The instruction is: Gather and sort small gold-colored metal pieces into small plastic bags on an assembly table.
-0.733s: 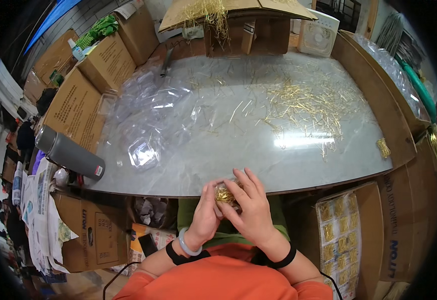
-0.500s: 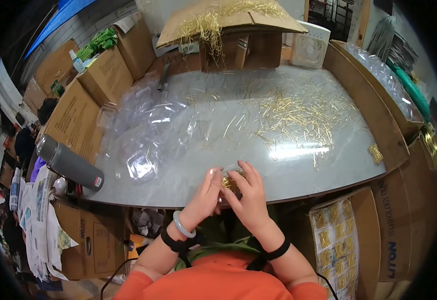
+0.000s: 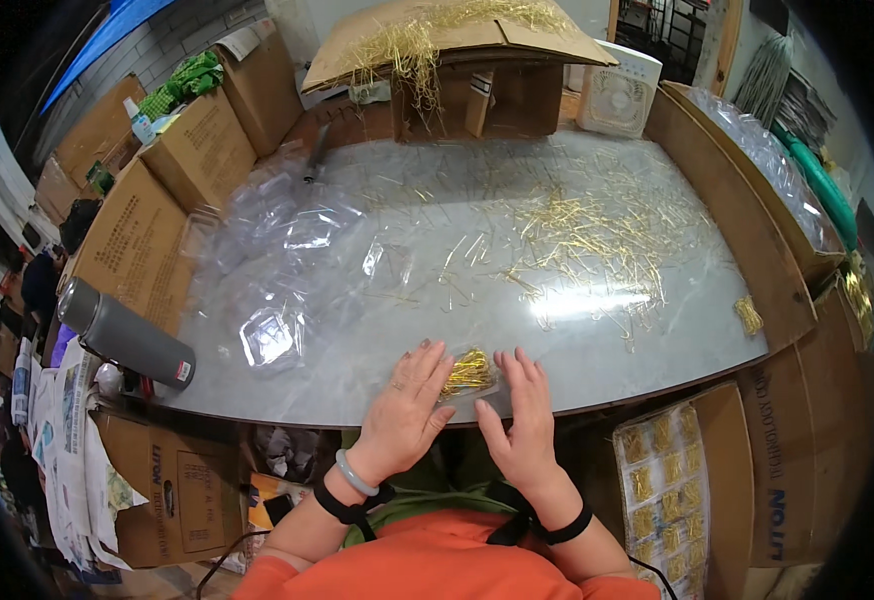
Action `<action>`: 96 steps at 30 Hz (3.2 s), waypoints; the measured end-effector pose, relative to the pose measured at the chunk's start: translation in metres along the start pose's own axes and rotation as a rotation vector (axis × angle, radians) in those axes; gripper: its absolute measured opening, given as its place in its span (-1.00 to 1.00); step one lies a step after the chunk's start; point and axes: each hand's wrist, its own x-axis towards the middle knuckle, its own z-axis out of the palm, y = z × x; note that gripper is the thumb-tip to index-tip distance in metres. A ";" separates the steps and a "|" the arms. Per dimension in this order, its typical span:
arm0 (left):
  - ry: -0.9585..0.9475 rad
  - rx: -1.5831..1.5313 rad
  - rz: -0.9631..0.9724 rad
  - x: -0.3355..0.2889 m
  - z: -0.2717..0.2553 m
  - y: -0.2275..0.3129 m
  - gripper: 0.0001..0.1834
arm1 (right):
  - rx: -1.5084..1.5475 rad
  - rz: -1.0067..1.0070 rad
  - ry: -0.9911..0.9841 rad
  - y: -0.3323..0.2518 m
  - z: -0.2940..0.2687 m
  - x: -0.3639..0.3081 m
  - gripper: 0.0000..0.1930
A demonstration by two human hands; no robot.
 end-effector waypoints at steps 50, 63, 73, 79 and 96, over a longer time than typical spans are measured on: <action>0.098 -0.335 -0.175 -0.014 0.004 -0.010 0.12 | 0.459 0.754 0.251 0.055 -0.089 0.007 -0.57; 0.088 -0.260 -0.140 -0.011 0.008 -0.009 0.12 | -0.017 0.870 0.899 0.264 -0.269 -0.020 -0.55; 0.127 -0.203 -0.187 -0.013 0.008 -0.006 0.03 | -0.483 0.789 0.873 0.246 -0.257 -0.016 -0.52; 0.084 -0.062 -0.199 -0.009 0.010 -0.001 -0.13 | -0.522 0.269 -0.137 0.131 -0.170 0.030 -0.42; 0.002 0.179 -0.212 -0.005 -0.010 -0.013 -0.20 | -0.583 -0.305 -0.732 0.106 0.016 0.177 -0.23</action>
